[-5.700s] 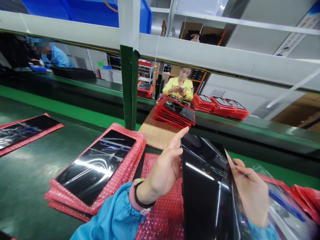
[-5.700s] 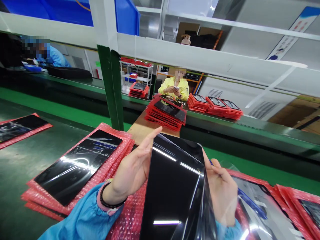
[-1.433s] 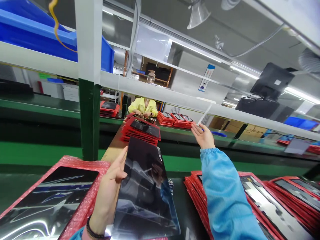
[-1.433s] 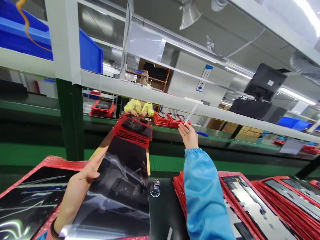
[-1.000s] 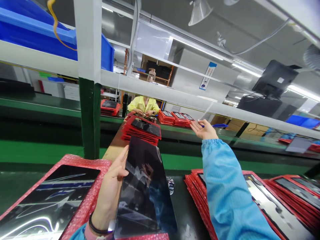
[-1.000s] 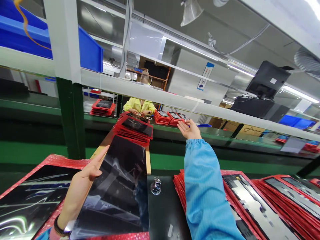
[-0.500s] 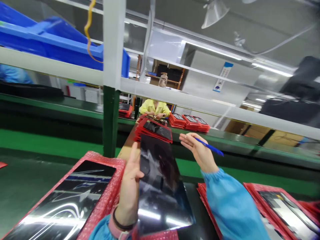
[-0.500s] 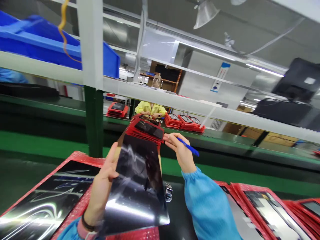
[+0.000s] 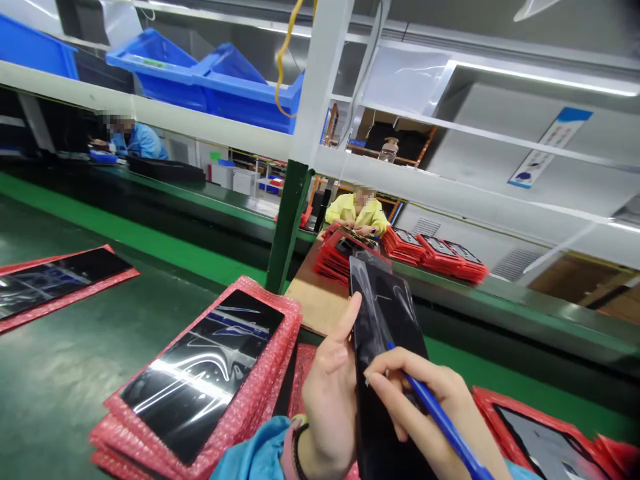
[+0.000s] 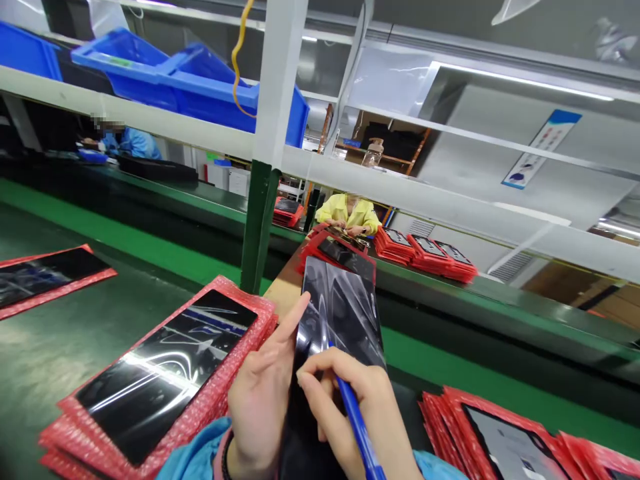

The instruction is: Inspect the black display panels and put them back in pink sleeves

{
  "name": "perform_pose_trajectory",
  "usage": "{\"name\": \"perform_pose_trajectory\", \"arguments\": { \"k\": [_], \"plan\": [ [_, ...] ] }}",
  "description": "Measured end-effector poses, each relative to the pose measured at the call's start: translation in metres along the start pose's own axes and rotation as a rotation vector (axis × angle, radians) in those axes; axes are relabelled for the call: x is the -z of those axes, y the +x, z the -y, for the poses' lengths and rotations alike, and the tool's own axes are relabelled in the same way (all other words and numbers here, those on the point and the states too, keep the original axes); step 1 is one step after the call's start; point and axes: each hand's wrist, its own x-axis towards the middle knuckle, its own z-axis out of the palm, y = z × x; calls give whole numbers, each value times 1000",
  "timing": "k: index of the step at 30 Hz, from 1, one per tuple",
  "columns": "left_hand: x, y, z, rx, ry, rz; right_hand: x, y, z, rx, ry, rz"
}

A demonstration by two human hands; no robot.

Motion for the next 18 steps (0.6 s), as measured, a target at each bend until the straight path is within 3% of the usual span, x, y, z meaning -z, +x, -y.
{"name": "perform_pose_trajectory", "arguments": {
  "k": [7,11,18],
  "plan": [
    [0,-7,0,-36,-94,128,-10,-6,9,-25,12,-122],
    [0,-8,1,-68,-97,104,-16,-6,11,-44,39,-183],
    [1,-8,0,-61,-111,137,-17,-6,11,-14,48,-181]
  ]
}}
